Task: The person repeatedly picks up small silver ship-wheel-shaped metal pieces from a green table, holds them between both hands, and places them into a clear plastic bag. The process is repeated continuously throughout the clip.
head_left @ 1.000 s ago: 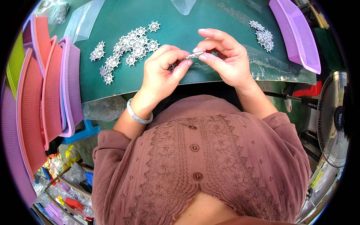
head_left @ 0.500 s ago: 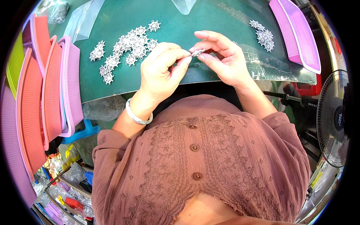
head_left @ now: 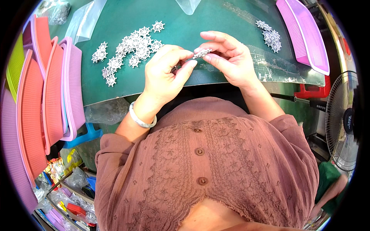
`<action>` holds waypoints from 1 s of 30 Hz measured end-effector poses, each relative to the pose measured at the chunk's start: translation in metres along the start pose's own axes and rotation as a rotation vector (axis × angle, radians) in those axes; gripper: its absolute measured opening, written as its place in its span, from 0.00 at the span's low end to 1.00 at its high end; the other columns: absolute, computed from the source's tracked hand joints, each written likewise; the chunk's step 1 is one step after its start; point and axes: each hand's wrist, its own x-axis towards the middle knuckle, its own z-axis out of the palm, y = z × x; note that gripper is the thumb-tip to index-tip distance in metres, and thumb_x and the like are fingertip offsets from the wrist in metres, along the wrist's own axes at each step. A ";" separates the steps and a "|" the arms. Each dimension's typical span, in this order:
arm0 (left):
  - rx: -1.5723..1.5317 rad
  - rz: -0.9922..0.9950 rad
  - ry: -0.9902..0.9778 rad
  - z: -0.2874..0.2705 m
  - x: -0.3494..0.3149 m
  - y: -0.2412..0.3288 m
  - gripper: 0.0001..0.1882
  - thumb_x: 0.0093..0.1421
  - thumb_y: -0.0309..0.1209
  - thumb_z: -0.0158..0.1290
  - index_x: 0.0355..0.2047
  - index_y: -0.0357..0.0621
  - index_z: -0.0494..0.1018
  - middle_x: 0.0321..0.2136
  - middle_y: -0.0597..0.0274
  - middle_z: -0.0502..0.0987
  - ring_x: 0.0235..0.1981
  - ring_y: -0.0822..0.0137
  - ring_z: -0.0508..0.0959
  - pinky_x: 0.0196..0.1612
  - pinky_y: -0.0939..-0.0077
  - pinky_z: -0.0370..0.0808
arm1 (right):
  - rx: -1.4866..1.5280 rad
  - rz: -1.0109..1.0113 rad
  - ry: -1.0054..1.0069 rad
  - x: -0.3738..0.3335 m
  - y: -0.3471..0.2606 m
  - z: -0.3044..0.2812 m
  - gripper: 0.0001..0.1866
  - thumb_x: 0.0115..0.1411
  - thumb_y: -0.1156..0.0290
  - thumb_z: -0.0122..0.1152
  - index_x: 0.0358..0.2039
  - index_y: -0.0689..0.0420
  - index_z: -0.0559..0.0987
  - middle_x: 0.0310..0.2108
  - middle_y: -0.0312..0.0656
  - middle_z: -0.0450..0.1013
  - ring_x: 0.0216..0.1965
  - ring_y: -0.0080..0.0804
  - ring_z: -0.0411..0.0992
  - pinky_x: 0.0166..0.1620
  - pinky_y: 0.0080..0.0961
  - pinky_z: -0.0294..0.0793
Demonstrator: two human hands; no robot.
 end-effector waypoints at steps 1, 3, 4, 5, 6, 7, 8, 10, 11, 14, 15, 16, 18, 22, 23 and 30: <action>0.004 0.009 0.000 0.000 0.000 -0.001 0.06 0.46 0.21 0.58 0.27 0.39 0.74 0.24 0.62 0.72 0.21 0.73 0.71 0.20 0.84 0.67 | 0.013 0.016 0.003 0.000 0.000 0.000 0.20 0.55 0.83 0.53 0.49 0.62 0.68 0.36 0.41 0.73 0.40 0.23 0.70 0.45 0.18 0.69; 0.006 0.018 0.005 0.001 0.000 -0.002 0.06 0.46 0.21 0.58 0.27 0.38 0.74 0.24 0.62 0.72 0.21 0.73 0.71 0.21 0.83 0.67 | 0.022 0.028 0.005 0.000 0.000 0.001 0.20 0.55 0.82 0.53 0.49 0.62 0.67 0.36 0.40 0.73 0.40 0.22 0.70 0.45 0.18 0.69; 0.003 0.018 0.009 0.001 0.000 -0.002 0.06 0.46 0.21 0.58 0.27 0.38 0.74 0.24 0.62 0.72 0.21 0.73 0.71 0.21 0.83 0.67 | 0.026 0.035 0.006 0.000 0.000 0.001 0.20 0.55 0.82 0.53 0.49 0.62 0.67 0.36 0.40 0.73 0.40 0.22 0.70 0.45 0.18 0.69; 0.000 0.018 0.014 0.001 0.000 -0.002 0.06 0.46 0.21 0.58 0.27 0.38 0.74 0.24 0.62 0.72 0.21 0.73 0.71 0.21 0.83 0.67 | 0.030 0.041 0.003 0.000 0.000 0.001 0.20 0.55 0.82 0.53 0.49 0.62 0.67 0.36 0.40 0.73 0.40 0.22 0.70 0.45 0.18 0.69; -0.003 0.016 0.013 0.001 0.000 -0.002 0.06 0.46 0.21 0.58 0.27 0.38 0.74 0.24 0.62 0.72 0.21 0.73 0.71 0.21 0.83 0.67 | 0.034 0.047 0.001 0.000 -0.001 0.001 0.20 0.55 0.82 0.53 0.50 0.62 0.67 0.36 0.40 0.73 0.40 0.22 0.70 0.45 0.18 0.69; -0.007 0.014 0.012 0.000 0.000 -0.001 0.06 0.46 0.21 0.58 0.27 0.38 0.74 0.24 0.62 0.72 0.20 0.73 0.71 0.21 0.83 0.67 | 0.039 0.054 -0.001 0.000 -0.001 0.001 0.20 0.55 0.82 0.53 0.50 0.62 0.67 0.36 0.40 0.73 0.40 0.22 0.70 0.45 0.18 0.69; -0.011 0.011 0.012 0.000 0.000 -0.001 0.06 0.46 0.21 0.58 0.27 0.38 0.74 0.24 0.62 0.72 0.20 0.73 0.70 0.21 0.83 0.67 | 0.042 0.056 -0.003 0.000 -0.001 0.002 0.20 0.55 0.82 0.53 0.50 0.62 0.67 0.36 0.40 0.73 0.40 0.22 0.70 0.45 0.18 0.68; -0.008 0.014 0.011 0.000 0.000 -0.001 0.06 0.46 0.21 0.58 0.27 0.38 0.74 0.24 0.62 0.72 0.20 0.73 0.70 0.21 0.83 0.67 | 0.048 0.059 -0.006 0.000 0.000 0.002 0.20 0.55 0.83 0.53 0.50 0.62 0.67 0.36 0.40 0.73 0.41 0.22 0.70 0.46 0.18 0.68; -0.006 0.015 0.011 -0.001 -0.001 0.000 0.06 0.46 0.21 0.58 0.27 0.39 0.74 0.24 0.62 0.72 0.20 0.73 0.70 0.21 0.83 0.67 | 0.047 0.057 -0.006 0.000 0.000 0.002 0.20 0.55 0.82 0.53 0.50 0.62 0.67 0.36 0.40 0.73 0.41 0.23 0.70 0.46 0.18 0.68; 0.000 0.024 0.018 -0.001 -0.001 0.004 0.07 0.46 0.20 0.57 0.28 0.39 0.75 0.24 0.62 0.73 0.19 0.73 0.70 0.21 0.82 0.67 | 0.044 0.053 -0.013 0.000 -0.001 0.003 0.21 0.55 0.82 0.52 0.51 0.62 0.66 0.37 0.42 0.74 0.42 0.23 0.70 0.47 0.18 0.68; 0.022 0.040 0.020 -0.002 0.000 0.005 0.07 0.46 0.20 0.57 0.28 0.39 0.75 0.25 0.62 0.72 0.19 0.73 0.70 0.21 0.82 0.67 | 0.043 0.055 -0.019 0.000 -0.002 0.003 0.21 0.55 0.82 0.52 0.51 0.62 0.66 0.38 0.42 0.74 0.42 0.23 0.70 0.47 0.19 0.68; 0.044 0.055 0.023 -0.002 0.000 0.006 0.07 0.46 0.20 0.57 0.28 0.39 0.75 0.25 0.62 0.72 0.19 0.72 0.70 0.21 0.82 0.67 | 0.042 0.057 -0.026 0.000 -0.002 0.003 0.21 0.55 0.82 0.52 0.51 0.62 0.66 0.38 0.43 0.74 0.42 0.24 0.70 0.47 0.19 0.68; 0.082 0.100 0.029 -0.002 0.001 0.008 0.07 0.45 0.20 0.57 0.28 0.40 0.74 0.25 0.61 0.72 0.19 0.70 0.71 0.21 0.81 0.68 | 0.121 0.091 -0.035 0.000 -0.003 0.002 0.22 0.56 0.82 0.52 0.52 0.62 0.65 0.39 0.43 0.74 0.43 0.24 0.70 0.48 0.19 0.68; 0.156 0.193 0.031 -0.003 0.003 0.013 0.08 0.44 0.20 0.58 0.27 0.40 0.74 0.24 0.60 0.72 0.20 0.67 0.72 0.21 0.78 0.69 | 0.312 0.126 -0.050 -0.001 0.004 0.000 0.22 0.56 0.81 0.52 0.53 0.61 0.65 0.40 0.44 0.73 0.43 0.25 0.70 0.48 0.20 0.68; 0.178 0.210 0.027 -0.003 0.004 0.013 0.08 0.44 0.20 0.58 0.27 0.41 0.74 0.24 0.60 0.72 0.20 0.66 0.72 0.22 0.78 0.69 | 0.315 0.136 -0.047 -0.001 0.004 0.001 0.22 0.56 0.81 0.52 0.53 0.61 0.65 0.41 0.44 0.73 0.44 0.25 0.70 0.48 0.21 0.68; 0.212 0.249 0.040 -0.005 0.004 0.012 0.08 0.43 0.20 0.58 0.26 0.40 0.74 0.24 0.61 0.72 0.20 0.65 0.72 0.22 0.77 0.70 | 0.207 0.118 -0.049 -0.002 0.001 0.003 0.23 0.56 0.83 0.50 0.53 0.62 0.65 0.42 0.46 0.72 0.44 0.28 0.71 0.48 0.22 0.70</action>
